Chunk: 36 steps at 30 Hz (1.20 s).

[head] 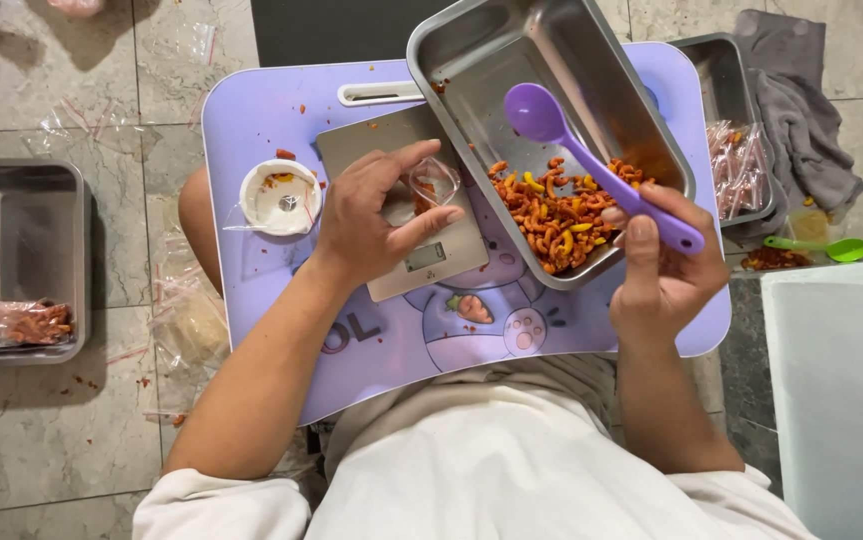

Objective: Scooping snacks from a metal tray into small plastic bags, weighing them on a scale, and sealing them with rubber bands.

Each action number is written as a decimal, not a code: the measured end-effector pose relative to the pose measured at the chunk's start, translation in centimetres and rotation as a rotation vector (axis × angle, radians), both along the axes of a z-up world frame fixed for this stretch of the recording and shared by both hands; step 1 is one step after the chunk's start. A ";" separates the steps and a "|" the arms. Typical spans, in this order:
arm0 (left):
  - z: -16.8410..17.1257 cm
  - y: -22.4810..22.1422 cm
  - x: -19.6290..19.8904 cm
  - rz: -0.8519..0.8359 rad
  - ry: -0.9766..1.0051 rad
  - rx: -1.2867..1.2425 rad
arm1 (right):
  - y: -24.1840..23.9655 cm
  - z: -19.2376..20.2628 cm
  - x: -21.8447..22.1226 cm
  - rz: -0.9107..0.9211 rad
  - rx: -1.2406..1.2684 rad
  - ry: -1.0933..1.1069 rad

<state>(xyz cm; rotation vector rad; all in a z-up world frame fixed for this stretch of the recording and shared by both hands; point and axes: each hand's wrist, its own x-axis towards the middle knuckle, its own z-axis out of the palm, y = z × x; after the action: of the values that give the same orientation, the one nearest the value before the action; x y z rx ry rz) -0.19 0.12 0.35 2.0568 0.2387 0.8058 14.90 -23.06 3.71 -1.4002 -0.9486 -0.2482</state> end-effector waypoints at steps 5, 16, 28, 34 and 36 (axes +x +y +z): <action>0.2 0.1 0.0 0.007 -0.003 0.002 | 0.6 0.4 1.1 -0.037 -0.209 -0.031; -0.6 0.0 0.3 0.013 0.011 0.018 | -1.7 -0.4 0.6 -0.038 -0.090 0.289; 1.6 -0.4 -0.1 0.031 -0.013 0.134 | -3.2 0.7 -0.6 -0.077 0.056 0.333; 1.5 -0.2 -0.3 0.006 -0.036 0.131 | -1.8 1.6 -2.4 0.222 -0.075 0.082; 1.6 -0.1 -0.3 0.014 -0.037 0.134 | -1.8 1.2 -2.1 0.165 -0.100 0.091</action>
<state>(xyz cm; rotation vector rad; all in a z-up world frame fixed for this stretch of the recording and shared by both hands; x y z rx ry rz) -0.53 0.03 1.97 2.1647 0.1828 0.8886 12.76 -24.82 4.93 -1.4030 -1.0059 -0.0136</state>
